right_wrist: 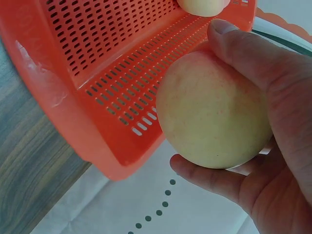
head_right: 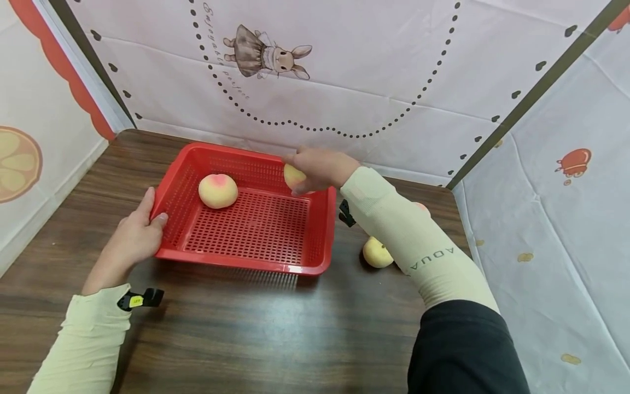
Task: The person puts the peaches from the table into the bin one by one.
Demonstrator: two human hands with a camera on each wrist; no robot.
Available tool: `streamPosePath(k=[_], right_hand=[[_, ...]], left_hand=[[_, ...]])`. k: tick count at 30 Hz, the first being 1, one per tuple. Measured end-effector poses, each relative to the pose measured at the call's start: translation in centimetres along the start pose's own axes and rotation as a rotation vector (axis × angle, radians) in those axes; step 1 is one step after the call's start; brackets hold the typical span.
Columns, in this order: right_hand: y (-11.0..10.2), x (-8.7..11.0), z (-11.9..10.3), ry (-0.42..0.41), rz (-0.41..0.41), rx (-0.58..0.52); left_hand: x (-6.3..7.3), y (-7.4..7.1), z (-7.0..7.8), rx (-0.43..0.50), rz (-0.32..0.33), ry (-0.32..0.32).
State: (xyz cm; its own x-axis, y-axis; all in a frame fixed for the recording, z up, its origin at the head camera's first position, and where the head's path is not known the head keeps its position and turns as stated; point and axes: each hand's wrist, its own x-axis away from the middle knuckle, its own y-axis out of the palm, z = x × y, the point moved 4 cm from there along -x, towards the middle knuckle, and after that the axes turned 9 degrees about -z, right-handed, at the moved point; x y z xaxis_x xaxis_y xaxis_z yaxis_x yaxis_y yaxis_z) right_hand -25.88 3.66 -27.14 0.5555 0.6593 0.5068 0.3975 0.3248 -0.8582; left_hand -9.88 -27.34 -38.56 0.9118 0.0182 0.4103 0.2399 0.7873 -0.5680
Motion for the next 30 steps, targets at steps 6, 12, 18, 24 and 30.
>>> streamPosePath(k=[6, 12, 18, 24, 30], right_hand=[[-0.2, -0.5, -0.4, 0.001, -0.016, 0.003], [-0.2, -1.0, -0.8, 0.001, -0.023, 0.021], [-0.2, -1.4, -1.1, 0.009, -0.040, 0.006], [-0.3, -1.8, -1.5, -0.015, -0.026, 0.023], [-0.3, -2.0, -1.7, -0.013, -0.038, 0.018]], left_hand=[[0.0, -0.1, 0.0, 0.006, -0.002, 0.000], [0.0, 0.0, 0.0, 0.007, -0.001, -0.003], [0.0, -0.1, 0.1, -0.008, 0.000, -0.007], [0.0, 0.0, 0.0, 0.014, -0.004, -0.004], [0.0, -0.1, 0.0, -0.002, 0.003, 0.009]])
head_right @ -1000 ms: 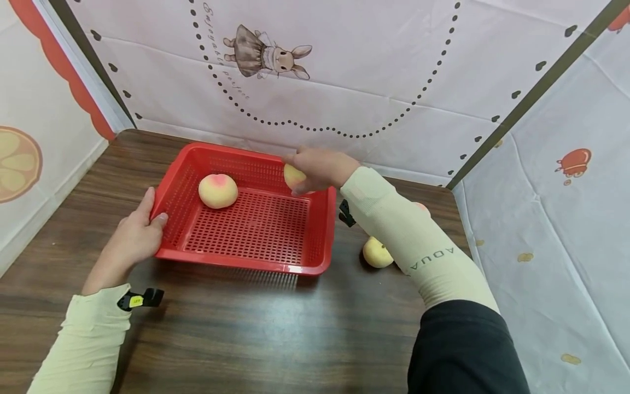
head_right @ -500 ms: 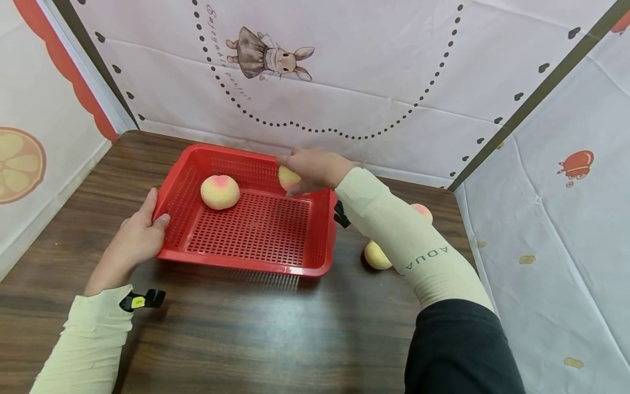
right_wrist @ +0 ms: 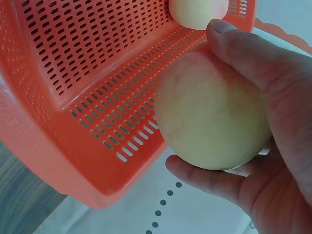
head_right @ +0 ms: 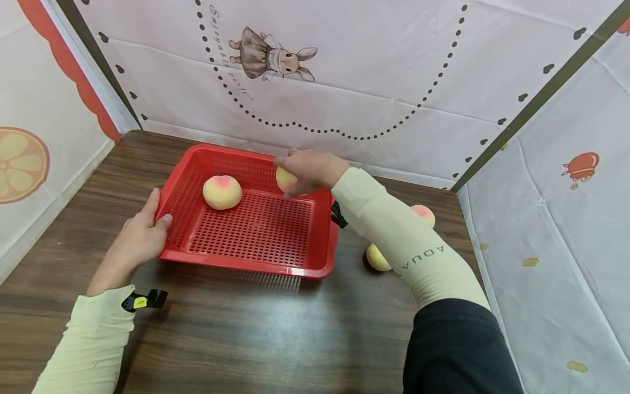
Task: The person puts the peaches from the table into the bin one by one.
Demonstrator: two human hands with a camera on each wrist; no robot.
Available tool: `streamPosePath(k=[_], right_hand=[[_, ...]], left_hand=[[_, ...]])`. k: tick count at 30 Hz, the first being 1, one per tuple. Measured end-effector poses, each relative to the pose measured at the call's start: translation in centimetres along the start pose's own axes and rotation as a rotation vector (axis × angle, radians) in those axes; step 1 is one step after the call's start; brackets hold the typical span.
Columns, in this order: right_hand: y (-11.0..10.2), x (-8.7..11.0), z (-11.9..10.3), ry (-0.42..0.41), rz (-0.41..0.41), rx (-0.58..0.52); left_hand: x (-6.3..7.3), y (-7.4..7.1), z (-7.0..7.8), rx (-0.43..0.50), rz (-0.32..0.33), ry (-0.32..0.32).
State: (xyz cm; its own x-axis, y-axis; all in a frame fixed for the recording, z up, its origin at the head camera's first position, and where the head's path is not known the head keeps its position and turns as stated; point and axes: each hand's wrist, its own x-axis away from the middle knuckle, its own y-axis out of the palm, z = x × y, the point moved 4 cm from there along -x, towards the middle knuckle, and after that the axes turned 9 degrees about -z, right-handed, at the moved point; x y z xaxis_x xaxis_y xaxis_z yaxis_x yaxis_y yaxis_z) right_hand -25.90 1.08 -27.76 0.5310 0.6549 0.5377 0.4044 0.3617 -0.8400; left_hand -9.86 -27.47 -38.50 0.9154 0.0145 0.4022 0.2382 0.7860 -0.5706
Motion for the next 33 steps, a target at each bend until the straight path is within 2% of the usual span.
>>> streamPosePath(k=[33], right_hand=[[0.0, -1.4, -1.6, -0.050, 0.018, 0.031]], left_hand=[[0.2, 0.0, -0.1, 0.006, -0.005, 0.005]])
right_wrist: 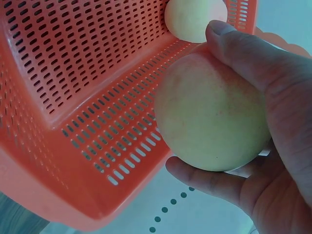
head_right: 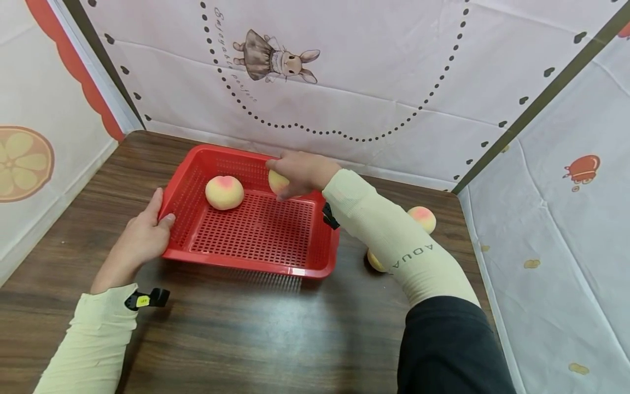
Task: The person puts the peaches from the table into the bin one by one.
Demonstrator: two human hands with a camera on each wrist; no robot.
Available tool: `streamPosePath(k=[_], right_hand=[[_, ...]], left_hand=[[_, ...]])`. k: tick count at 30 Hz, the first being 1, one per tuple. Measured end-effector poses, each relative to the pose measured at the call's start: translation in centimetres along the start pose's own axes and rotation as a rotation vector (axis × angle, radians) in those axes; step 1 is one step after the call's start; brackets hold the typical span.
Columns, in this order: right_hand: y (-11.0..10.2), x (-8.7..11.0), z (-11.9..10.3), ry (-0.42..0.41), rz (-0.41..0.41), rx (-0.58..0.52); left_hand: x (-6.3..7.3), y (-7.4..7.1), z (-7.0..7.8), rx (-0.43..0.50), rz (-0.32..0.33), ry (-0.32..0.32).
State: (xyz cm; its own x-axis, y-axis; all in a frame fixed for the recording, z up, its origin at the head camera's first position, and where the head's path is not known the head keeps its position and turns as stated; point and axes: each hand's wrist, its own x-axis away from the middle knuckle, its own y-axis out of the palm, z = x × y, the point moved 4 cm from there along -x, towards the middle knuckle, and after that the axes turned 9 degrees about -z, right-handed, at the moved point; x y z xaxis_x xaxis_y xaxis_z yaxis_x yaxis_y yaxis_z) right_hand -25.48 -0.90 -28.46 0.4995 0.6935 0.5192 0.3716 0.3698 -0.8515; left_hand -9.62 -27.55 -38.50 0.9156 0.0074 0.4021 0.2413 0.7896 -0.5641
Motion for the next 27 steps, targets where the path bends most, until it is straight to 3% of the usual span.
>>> streamPosePath(k=[27], right_hand=[[-0.5, -1.4, -1.8, -0.040, 0.022, 0.041]], left_hand=[[-0.1, 0.0, 0.0, -0.006, 0.003, -0.017]])
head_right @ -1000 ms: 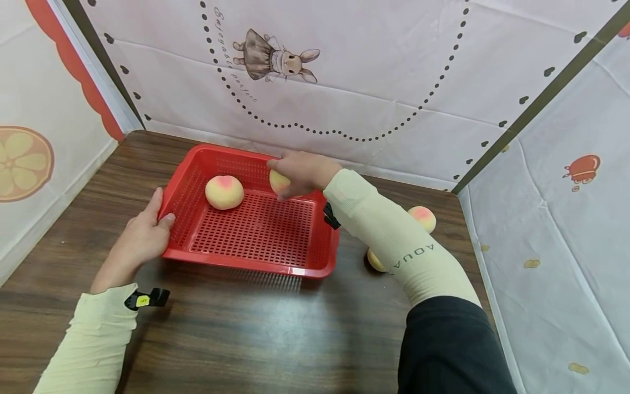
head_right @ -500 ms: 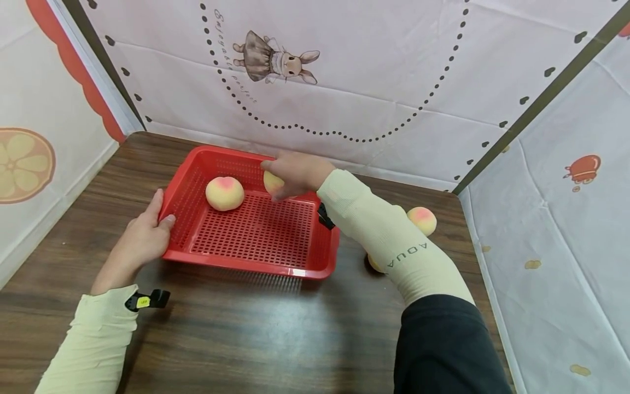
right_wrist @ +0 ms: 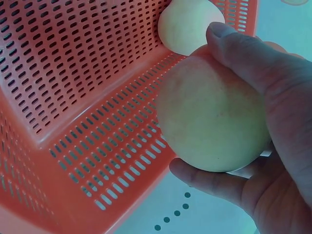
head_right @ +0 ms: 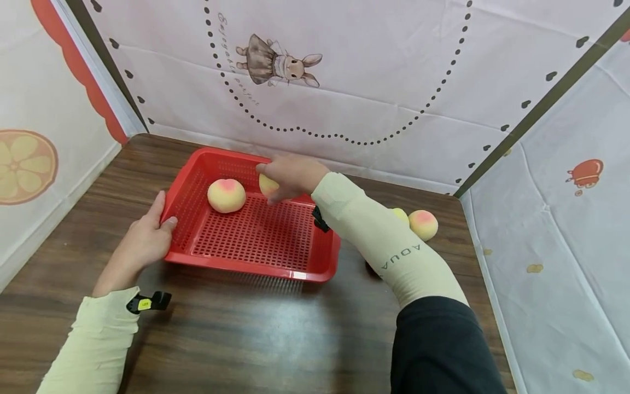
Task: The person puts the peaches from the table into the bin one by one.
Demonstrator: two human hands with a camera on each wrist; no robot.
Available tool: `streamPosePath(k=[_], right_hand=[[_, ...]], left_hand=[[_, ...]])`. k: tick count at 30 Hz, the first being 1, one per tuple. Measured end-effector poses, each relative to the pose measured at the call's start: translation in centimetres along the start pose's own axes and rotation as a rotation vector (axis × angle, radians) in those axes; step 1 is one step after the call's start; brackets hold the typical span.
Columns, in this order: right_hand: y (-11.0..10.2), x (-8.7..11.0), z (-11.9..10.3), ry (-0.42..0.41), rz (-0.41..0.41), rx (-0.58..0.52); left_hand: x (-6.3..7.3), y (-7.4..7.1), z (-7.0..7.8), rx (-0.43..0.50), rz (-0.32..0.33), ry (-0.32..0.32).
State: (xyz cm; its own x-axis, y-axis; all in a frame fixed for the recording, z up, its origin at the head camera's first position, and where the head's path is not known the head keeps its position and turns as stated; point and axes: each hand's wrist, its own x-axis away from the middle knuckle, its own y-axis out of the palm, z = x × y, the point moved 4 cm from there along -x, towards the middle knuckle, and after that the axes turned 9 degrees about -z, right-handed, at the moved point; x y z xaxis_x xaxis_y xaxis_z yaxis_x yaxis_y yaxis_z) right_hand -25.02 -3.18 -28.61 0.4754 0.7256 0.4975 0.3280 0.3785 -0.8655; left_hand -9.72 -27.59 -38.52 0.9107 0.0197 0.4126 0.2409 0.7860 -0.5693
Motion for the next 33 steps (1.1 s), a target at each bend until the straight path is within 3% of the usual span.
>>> streamPosePath(k=[10, 33], right_hand=[[-0.2, -0.4, -0.3, -0.031, 0.029, 0.037], [-0.5, -1.3, -0.9, -0.046, 0.038, 0.016]], left_hand=[[0.0, 0.1, -0.2, 0.021, 0.006, 0.031], [0.3, 0.0, 0.2, 0.020, 0.012, 0.007]])
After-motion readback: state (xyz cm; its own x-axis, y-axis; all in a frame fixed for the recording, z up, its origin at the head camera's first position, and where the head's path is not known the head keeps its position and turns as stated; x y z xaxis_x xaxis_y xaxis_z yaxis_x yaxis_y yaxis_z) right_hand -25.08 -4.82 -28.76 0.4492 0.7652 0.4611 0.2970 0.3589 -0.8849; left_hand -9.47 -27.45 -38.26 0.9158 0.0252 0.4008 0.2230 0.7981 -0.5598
